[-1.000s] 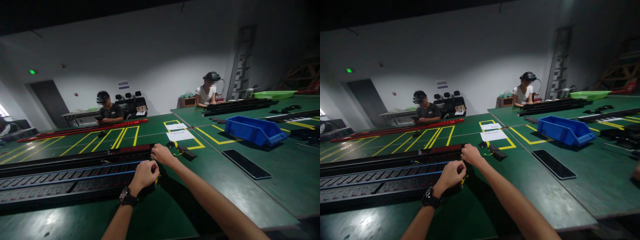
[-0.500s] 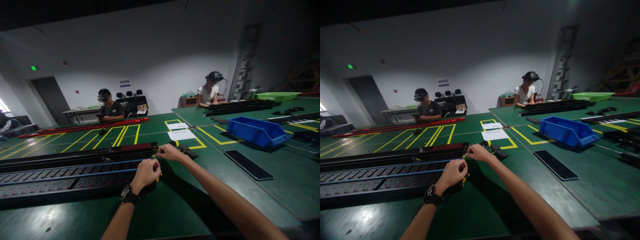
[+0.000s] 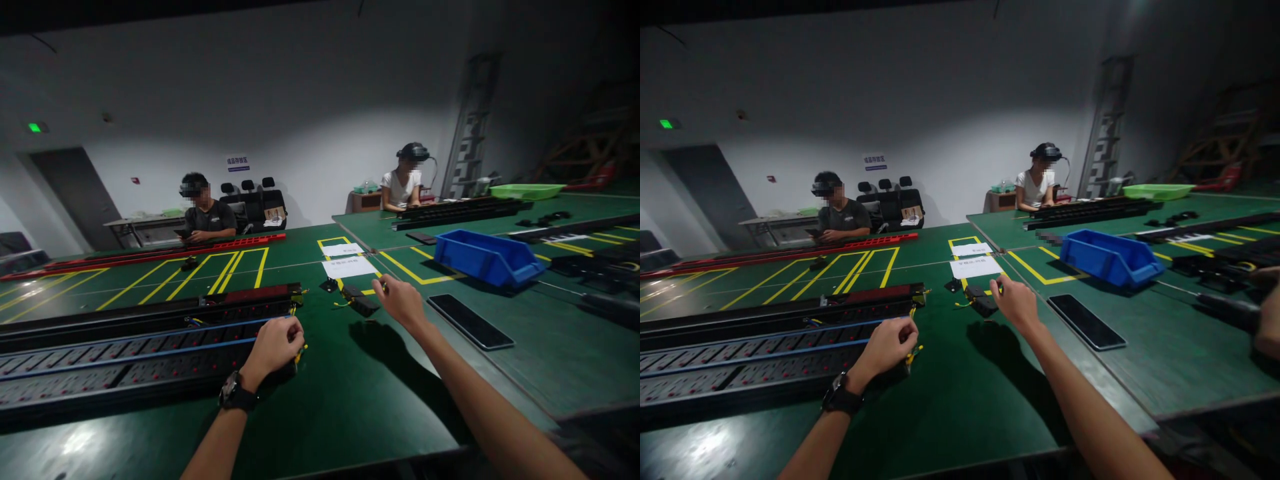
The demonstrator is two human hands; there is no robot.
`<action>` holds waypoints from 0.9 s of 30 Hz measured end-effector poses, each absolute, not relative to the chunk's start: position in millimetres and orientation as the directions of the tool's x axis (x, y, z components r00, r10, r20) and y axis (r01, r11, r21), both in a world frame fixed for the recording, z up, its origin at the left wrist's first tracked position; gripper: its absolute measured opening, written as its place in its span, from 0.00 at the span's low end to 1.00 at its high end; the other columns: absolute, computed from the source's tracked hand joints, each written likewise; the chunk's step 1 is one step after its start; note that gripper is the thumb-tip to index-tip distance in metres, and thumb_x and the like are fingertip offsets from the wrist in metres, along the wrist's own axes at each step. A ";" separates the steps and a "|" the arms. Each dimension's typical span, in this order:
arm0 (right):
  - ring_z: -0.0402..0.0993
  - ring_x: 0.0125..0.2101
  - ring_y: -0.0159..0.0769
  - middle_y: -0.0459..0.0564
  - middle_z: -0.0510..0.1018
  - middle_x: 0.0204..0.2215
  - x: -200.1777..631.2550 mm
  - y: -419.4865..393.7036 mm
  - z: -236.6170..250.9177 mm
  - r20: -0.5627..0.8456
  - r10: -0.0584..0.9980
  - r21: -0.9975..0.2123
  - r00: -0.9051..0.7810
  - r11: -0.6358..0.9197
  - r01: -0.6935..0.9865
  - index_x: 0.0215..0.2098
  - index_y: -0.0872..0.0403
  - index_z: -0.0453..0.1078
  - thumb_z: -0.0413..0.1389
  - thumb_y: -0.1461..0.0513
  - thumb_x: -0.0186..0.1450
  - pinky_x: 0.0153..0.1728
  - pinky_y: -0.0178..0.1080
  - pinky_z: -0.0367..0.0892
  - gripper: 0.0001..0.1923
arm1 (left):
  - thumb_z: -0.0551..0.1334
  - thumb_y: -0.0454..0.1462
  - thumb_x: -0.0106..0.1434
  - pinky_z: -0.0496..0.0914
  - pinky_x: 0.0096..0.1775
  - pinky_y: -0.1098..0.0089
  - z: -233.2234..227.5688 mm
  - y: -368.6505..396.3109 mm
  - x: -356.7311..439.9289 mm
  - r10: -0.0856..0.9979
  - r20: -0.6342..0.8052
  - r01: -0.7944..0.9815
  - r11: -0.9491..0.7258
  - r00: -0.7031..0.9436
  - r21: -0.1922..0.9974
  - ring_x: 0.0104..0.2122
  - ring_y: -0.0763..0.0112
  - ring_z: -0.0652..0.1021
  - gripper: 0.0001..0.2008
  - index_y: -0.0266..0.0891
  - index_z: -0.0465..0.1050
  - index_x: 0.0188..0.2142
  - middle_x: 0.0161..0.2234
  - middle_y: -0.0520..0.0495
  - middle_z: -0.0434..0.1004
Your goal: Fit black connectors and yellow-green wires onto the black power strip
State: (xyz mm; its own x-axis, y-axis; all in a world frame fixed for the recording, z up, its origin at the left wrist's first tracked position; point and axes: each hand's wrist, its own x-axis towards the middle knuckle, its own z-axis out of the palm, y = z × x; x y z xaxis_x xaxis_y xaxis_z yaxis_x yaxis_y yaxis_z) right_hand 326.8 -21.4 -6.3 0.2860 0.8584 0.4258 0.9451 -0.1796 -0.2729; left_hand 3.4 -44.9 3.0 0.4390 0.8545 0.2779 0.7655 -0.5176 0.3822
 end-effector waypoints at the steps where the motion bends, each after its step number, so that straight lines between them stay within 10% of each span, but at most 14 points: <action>1: 0.79 0.34 0.43 0.55 0.83 0.34 328.7 -20.4 -6.1 0.395 0.872 -0.272 0.290 -0.191 0.943 0.43 0.52 0.76 0.46 0.51 0.76 0.29 0.37 0.56 0.20 | 0.60 0.35 0.62 0.59 0.32 0.71 3.3 -44.8 3.4 0.853 0.278 0.766 -0.519 0.441 0.380 0.28 0.71 0.74 0.07 0.39 0.75 0.29 0.28 0.50 0.78; 27: 0.80 0.45 0.50 0.59 0.82 0.47 333.0 -14.9 -24.3 0.085 0.992 -0.245 0.094 -0.071 0.967 0.56 0.46 0.77 0.54 0.56 0.71 0.41 0.42 0.67 0.18 | 0.59 0.35 0.63 0.60 0.32 0.71 4.6 -42.5 3.4 0.850 0.263 0.760 -0.527 0.457 0.381 0.28 0.70 0.74 0.08 0.39 0.77 0.31 0.27 0.50 0.78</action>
